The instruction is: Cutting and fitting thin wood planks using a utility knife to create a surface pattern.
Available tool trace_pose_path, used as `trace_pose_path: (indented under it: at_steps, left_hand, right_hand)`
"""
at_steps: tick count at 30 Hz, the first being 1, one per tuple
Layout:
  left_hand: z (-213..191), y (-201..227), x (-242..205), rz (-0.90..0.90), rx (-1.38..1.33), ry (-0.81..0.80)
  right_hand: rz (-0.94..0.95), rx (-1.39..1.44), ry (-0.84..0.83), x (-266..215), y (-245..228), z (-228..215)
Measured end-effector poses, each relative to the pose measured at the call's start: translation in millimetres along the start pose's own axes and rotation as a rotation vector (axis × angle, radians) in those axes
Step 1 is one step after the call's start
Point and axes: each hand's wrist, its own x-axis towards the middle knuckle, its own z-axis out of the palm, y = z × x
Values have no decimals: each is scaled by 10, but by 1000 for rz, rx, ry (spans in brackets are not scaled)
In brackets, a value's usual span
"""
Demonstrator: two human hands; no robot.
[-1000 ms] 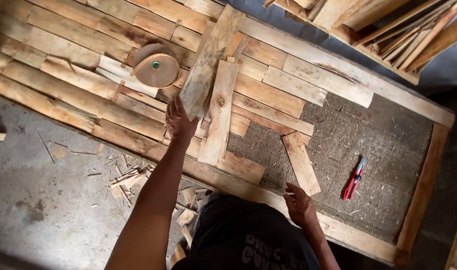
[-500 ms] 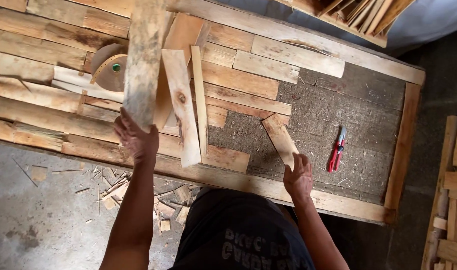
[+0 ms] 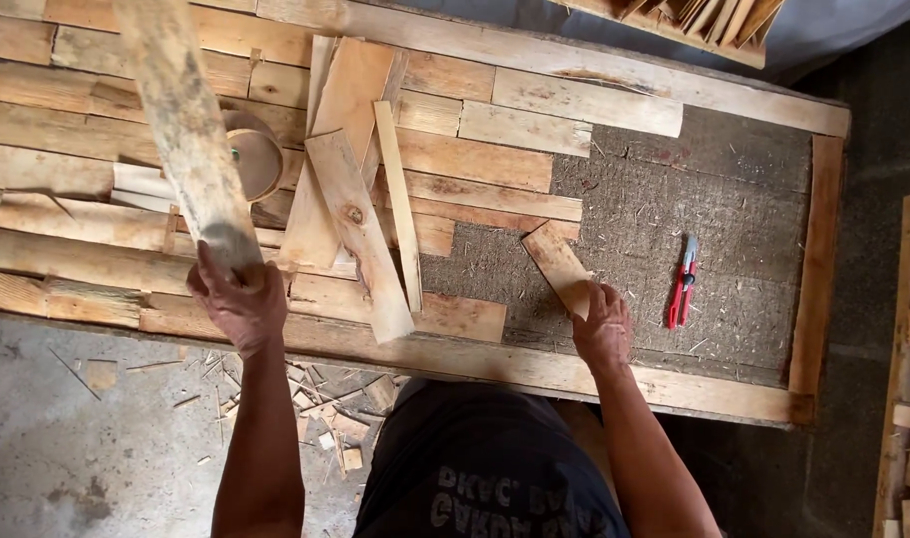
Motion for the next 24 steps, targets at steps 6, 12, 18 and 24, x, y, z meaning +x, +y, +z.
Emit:
trace_pose_path:
  at_steps: [6, 12, 18, 24]
  left_hand:
    - [-295, 413, -273, -111, -501, -123]
    - [-284, 719, -934, -395, -1191, -608]
    - [-108, 1861, -1507, -891, -1141, -1151]
    - [952, 2458, -2211, -728, -1378, -1523]
  right_hand:
    - [62, -5, -57, 73, -57, -196]
    - [-69, -25, 18, 205, 142, -143]
    - [-22, 511, 126, 235, 683, -222]
    - [211, 814, 186, 446, 1475, 70]
